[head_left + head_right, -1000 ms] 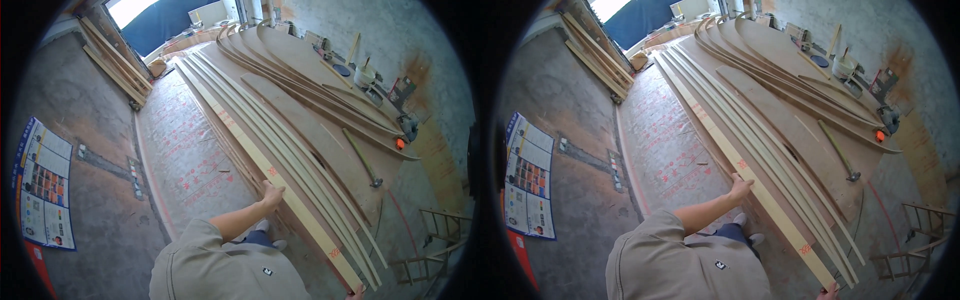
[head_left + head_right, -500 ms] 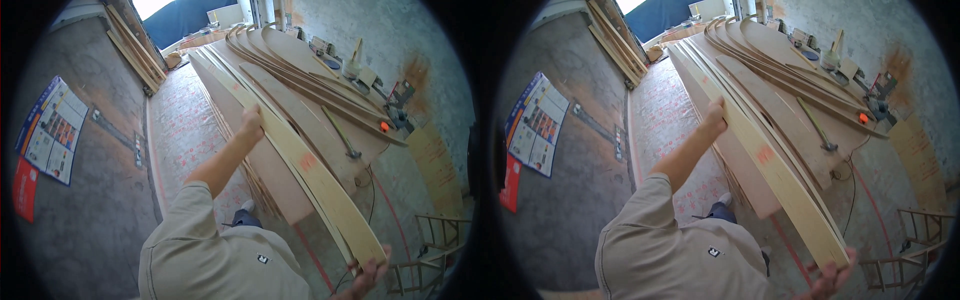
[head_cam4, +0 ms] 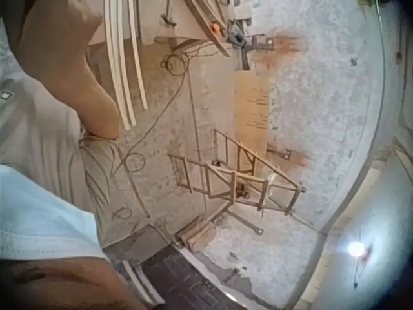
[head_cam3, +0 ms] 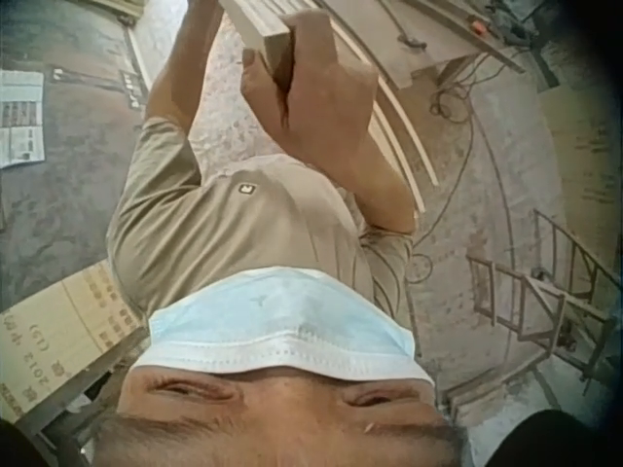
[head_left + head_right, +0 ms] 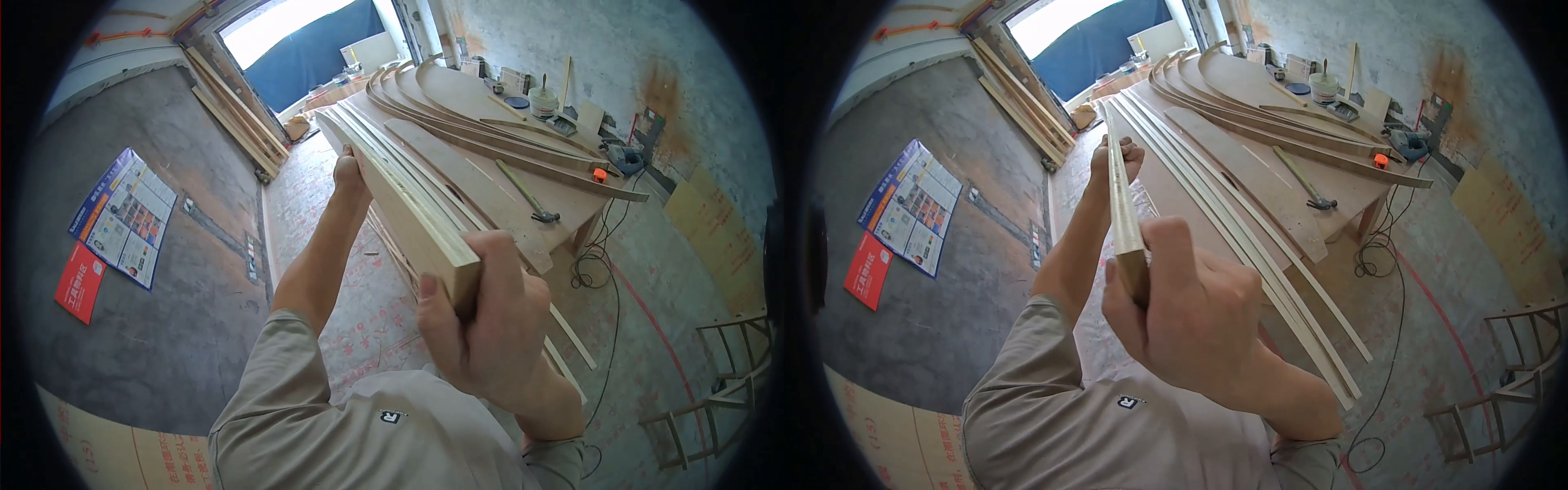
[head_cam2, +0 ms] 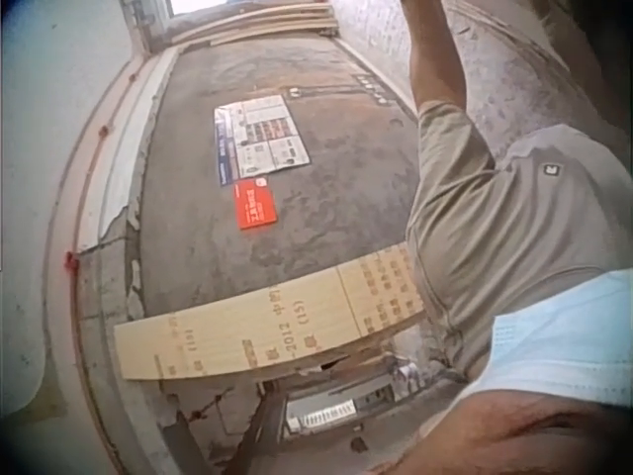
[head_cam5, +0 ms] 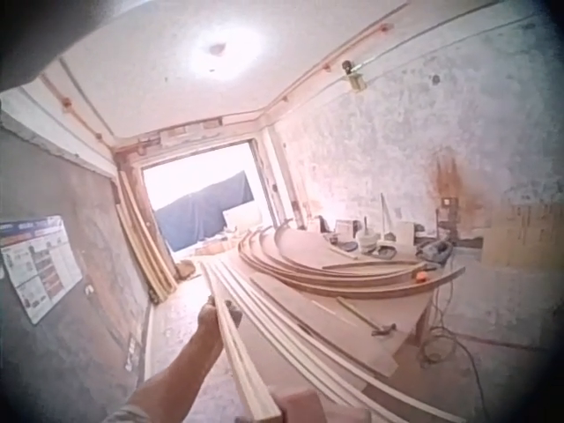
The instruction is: Applying glue to wood strips and using a nail gun for installation on a construction site.
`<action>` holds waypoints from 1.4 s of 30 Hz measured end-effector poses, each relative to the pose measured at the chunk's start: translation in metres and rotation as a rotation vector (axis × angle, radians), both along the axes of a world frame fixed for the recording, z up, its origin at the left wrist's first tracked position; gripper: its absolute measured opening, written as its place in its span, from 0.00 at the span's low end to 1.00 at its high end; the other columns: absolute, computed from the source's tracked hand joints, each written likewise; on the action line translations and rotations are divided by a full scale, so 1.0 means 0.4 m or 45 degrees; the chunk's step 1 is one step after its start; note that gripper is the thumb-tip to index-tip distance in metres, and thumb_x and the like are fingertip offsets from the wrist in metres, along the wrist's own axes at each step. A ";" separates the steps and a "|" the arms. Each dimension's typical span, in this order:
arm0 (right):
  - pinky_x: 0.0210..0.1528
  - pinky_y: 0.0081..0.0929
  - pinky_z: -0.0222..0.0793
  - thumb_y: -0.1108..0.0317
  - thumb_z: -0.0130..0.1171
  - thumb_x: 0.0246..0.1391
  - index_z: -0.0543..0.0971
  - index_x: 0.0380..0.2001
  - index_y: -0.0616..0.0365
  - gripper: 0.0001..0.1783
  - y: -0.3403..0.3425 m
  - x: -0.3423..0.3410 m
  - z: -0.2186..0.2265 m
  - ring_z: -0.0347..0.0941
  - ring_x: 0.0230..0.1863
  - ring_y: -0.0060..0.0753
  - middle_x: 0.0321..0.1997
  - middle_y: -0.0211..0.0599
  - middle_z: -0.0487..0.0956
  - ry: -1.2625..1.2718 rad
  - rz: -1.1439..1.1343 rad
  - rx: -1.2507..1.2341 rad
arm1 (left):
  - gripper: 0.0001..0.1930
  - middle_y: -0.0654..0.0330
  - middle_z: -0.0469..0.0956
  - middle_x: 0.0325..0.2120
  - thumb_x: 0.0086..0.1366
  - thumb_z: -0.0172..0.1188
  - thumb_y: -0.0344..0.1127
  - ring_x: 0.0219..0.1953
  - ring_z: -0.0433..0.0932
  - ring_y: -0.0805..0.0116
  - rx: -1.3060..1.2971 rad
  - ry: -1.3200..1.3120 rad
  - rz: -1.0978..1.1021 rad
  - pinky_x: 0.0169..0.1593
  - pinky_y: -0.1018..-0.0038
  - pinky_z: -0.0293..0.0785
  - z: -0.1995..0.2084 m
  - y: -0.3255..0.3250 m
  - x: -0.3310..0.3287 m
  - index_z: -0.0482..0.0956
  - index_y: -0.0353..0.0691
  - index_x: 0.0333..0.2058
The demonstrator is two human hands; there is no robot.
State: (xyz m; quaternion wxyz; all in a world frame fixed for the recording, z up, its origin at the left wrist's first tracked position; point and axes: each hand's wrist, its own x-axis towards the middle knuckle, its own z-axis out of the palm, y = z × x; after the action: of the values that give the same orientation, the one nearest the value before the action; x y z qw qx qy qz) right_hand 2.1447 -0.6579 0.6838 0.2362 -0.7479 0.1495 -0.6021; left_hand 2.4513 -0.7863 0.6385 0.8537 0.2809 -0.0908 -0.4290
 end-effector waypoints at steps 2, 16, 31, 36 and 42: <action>0.15 0.30 0.60 0.66 0.64 0.54 0.71 0.36 0.60 0.14 0.002 0.011 0.000 0.67 0.11 0.33 0.13 0.28 0.69 -0.006 0.019 -0.032 | 0.08 0.61 0.62 0.20 0.73 0.39 0.28 0.16 0.62 0.73 -0.015 -0.033 0.010 0.24 0.74 0.60 0.006 0.013 -0.002 0.62 0.49 0.33; 0.17 0.27 0.61 0.71 0.63 0.53 0.73 0.36 0.64 0.11 0.007 0.035 0.043 0.67 0.11 0.27 0.14 0.31 0.69 0.076 0.148 -0.230 | 0.10 0.62 0.63 0.16 0.60 0.55 0.24 0.18 0.66 0.70 -0.400 0.059 -0.129 0.29 0.74 0.64 -0.025 0.040 0.094 0.65 0.42 0.23; 0.17 0.26 0.62 0.71 0.63 0.53 0.73 0.37 0.64 0.12 -0.002 0.037 0.044 0.67 0.11 0.26 0.13 0.30 0.69 0.066 0.171 -0.272 | 0.06 0.66 0.60 0.18 0.74 0.37 0.36 0.15 0.60 0.72 -0.408 0.119 -0.143 0.19 0.72 0.64 -0.023 0.036 0.109 0.64 0.49 0.41; 0.16 0.26 0.61 0.70 0.63 0.54 0.73 0.37 0.64 0.12 0.007 0.030 0.048 0.67 0.11 0.26 0.13 0.32 0.70 0.075 0.170 -0.225 | 0.10 0.61 0.63 0.20 0.61 0.53 0.22 0.18 0.64 0.72 -0.471 0.064 -0.209 0.29 0.75 0.63 -0.044 0.034 0.117 0.62 0.42 0.26; 0.17 0.27 0.63 0.69 0.62 0.55 0.73 0.37 0.64 0.11 0.001 0.016 0.038 0.68 0.11 0.27 0.14 0.33 0.70 0.094 0.133 -0.178 | 0.08 0.61 0.62 0.19 0.66 0.49 0.26 0.17 0.63 0.71 -0.295 -0.004 -0.071 0.28 0.74 0.63 -0.002 0.034 0.049 0.61 0.42 0.29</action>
State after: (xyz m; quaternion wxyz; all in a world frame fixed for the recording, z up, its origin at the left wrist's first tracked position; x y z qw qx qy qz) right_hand 2.1511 -0.6575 0.6992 0.2091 -0.7909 0.0764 -0.5700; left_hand 2.4707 -0.7729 0.6379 0.8680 0.1783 -0.1490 -0.4388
